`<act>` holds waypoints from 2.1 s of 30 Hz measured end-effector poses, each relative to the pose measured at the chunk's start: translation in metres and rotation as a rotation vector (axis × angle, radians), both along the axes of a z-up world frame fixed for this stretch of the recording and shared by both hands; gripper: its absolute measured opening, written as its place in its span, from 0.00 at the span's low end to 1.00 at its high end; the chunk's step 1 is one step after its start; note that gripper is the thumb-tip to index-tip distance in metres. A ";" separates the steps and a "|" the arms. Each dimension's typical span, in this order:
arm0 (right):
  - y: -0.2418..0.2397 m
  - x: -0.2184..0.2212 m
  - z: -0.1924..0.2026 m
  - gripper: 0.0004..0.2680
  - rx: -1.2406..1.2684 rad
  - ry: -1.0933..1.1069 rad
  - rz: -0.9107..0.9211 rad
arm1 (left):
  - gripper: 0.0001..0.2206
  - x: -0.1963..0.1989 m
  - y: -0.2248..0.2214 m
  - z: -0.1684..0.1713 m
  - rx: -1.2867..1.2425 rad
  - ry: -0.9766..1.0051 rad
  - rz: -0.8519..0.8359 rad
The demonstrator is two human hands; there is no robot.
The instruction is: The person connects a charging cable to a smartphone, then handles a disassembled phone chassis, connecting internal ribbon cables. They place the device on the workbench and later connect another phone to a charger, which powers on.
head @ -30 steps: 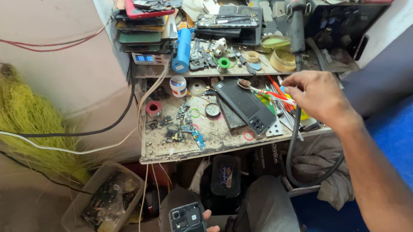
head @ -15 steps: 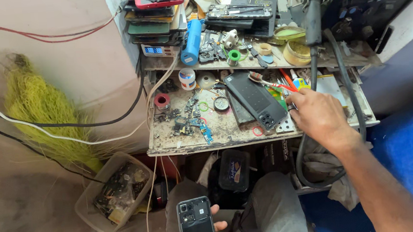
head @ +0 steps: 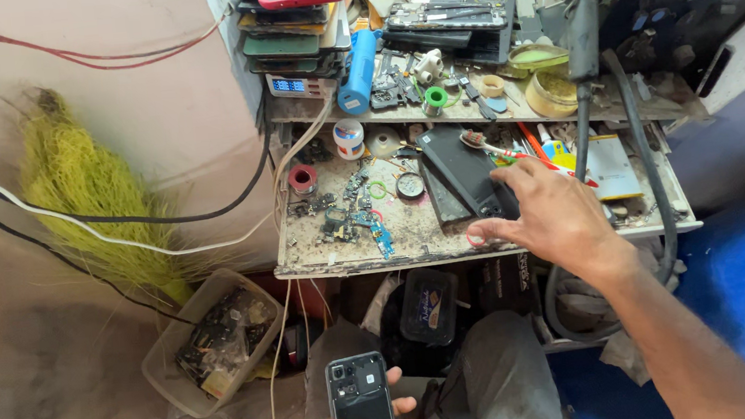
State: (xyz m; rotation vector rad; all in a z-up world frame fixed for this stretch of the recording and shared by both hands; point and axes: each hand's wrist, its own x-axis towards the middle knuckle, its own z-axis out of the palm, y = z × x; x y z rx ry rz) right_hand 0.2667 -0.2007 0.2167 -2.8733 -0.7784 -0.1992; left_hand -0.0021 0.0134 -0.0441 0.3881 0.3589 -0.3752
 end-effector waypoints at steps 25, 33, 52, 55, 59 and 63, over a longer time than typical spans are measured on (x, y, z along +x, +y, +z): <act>0.076 -0.079 -0.019 0.10 0.198 -0.418 0.495 | 0.46 -0.012 0.011 -0.002 -0.009 0.055 0.104; 0.061 -0.073 -0.033 0.08 0.267 -0.307 0.387 | 0.43 -0.012 0.010 -0.040 -0.128 -0.045 0.110; -0.039 0.018 -0.036 0.10 -0.152 -0.113 -0.181 | 0.48 -0.002 0.004 -0.006 -0.024 0.013 0.104; -0.041 0.017 -0.034 0.08 -0.127 -0.078 -0.169 | 0.47 -0.005 0.007 0.004 -0.022 0.014 0.122; -0.038 0.018 -0.033 0.09 -0.174 -0.093 -0.154 | 0.48 -0.005 0.009 0.019 0.029 0.052 0.155; -0.032 0.024 -0.032 0.08 -0.189 -0.094 -0.177 | 0.47 -0.005 0.008 0.033 0.041 0.072 0.184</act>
